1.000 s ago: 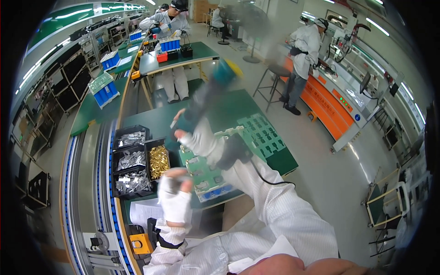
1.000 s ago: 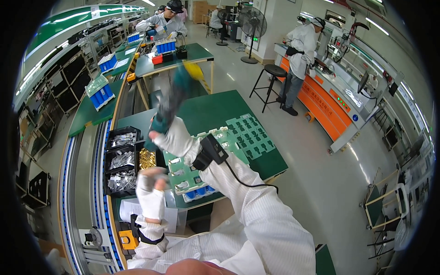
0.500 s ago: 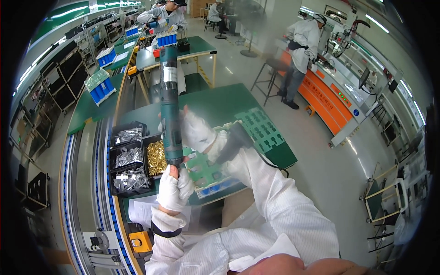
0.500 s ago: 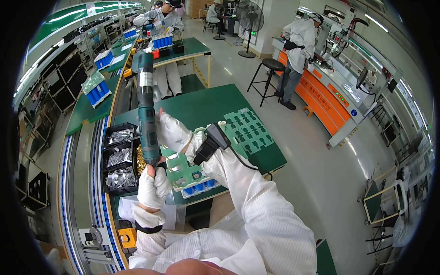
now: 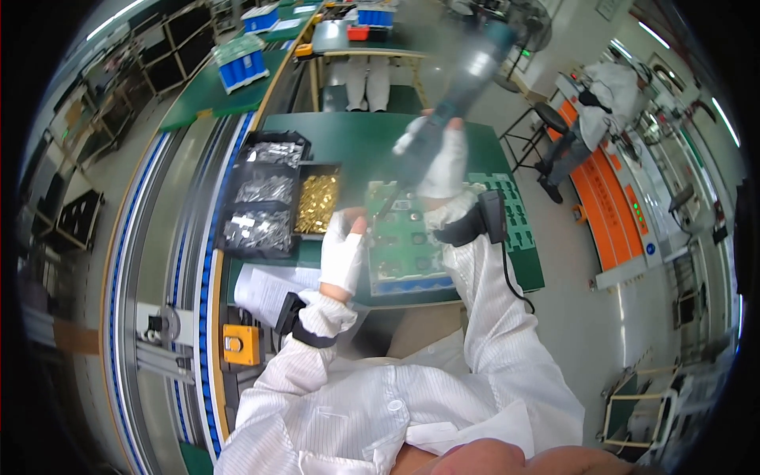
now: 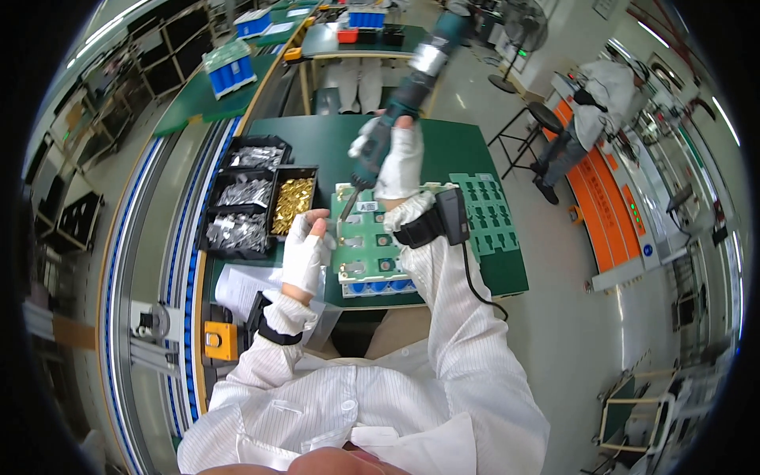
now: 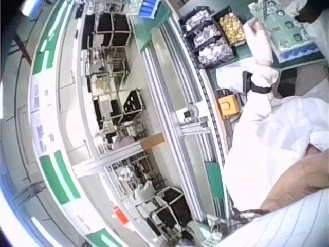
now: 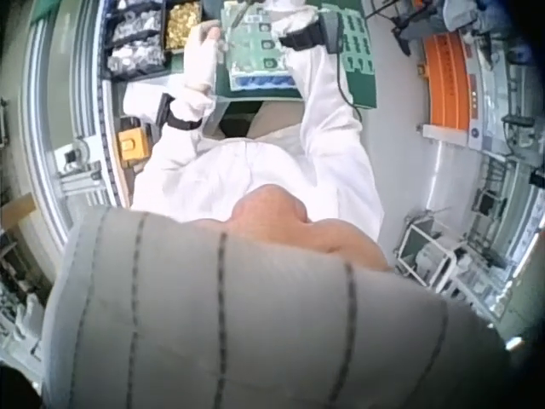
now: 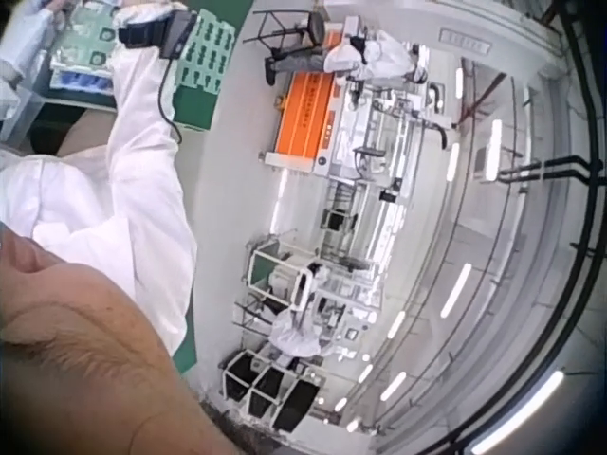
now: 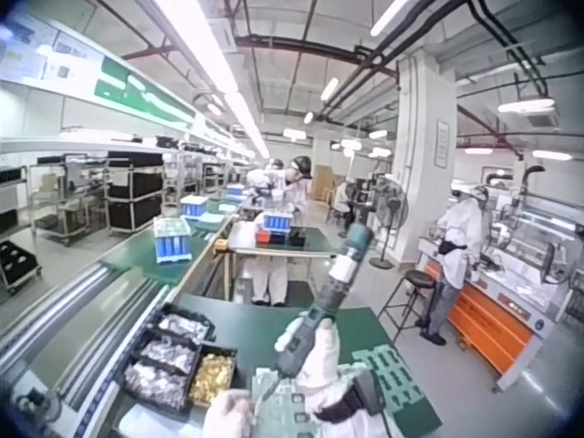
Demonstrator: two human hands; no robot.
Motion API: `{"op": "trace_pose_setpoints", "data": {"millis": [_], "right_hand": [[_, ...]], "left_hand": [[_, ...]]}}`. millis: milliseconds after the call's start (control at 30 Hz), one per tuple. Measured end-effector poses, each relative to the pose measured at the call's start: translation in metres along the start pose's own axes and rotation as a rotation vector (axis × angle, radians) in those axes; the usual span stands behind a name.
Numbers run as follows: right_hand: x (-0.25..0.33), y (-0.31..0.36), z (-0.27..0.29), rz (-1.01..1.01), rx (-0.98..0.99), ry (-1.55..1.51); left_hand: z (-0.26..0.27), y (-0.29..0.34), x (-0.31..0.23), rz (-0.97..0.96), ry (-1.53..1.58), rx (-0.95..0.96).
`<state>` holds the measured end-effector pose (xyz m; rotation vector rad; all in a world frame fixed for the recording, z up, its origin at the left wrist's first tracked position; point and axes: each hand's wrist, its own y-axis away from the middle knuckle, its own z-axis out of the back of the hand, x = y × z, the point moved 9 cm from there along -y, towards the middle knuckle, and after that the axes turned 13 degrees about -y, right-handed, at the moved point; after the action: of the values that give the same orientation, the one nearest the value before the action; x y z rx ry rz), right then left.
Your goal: The person places a green frame onto a battery pack, positions metal connectors into the slots, and secures them with a power tool before placing a document on top.
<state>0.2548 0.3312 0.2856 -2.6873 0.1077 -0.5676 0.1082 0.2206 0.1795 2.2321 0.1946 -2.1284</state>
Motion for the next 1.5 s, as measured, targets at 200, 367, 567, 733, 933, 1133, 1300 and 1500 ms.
{"op": "trace_pose_setpoints", "data": {"millis": [200, 367, 567, 733, 933, 1133, 1300, 1500], "right_hand": [[0.024, 0.008, -0.018, 0.413, 0.092, 0.395], [0.003, -0.004, -0.030, 0.366, 0.168, 0.457], [-0.021, -0.014, -0.034, 0.279, 0.196, 0.519], [-0.031, -0.020, -0.031, 0.230, 0.180, 0.546], [-0.032, -0.016, -0.032, 0.208, 0.192, 0.538], [-0.035, -0.011, -0.032, 0.060, 0.256, 0.478], [-0.033, -0.002, -0.058, 0.099, 0.412, 0.476], [-0.038, 0.003, -0.050, -0.097, 0.277, 0.325]], "left_hand": [[-0.001, -0.012, 0.049, 0.073, -0.224, -0.059], [-0.013, -0.004, 0.067, 0.189, 0.040, 0.023], [-0.014, -0.006, 0.066, 0.122, -0.030, 0.017], [-0.017, -0.002, 0.062, 0.148, -0.010, 0.065], [-0.017, -0.007, 0.070, 0.080, 0.007, 0.076], [-0.015, -0.006, 0.060, 0.134, -0.030, 0.111], [-0.012, -0.003, 0.054, 0.171, 0.007, 0.126], [-0.014, -0.006, 0.057, 0.134, 0.019, 0.153]]}}
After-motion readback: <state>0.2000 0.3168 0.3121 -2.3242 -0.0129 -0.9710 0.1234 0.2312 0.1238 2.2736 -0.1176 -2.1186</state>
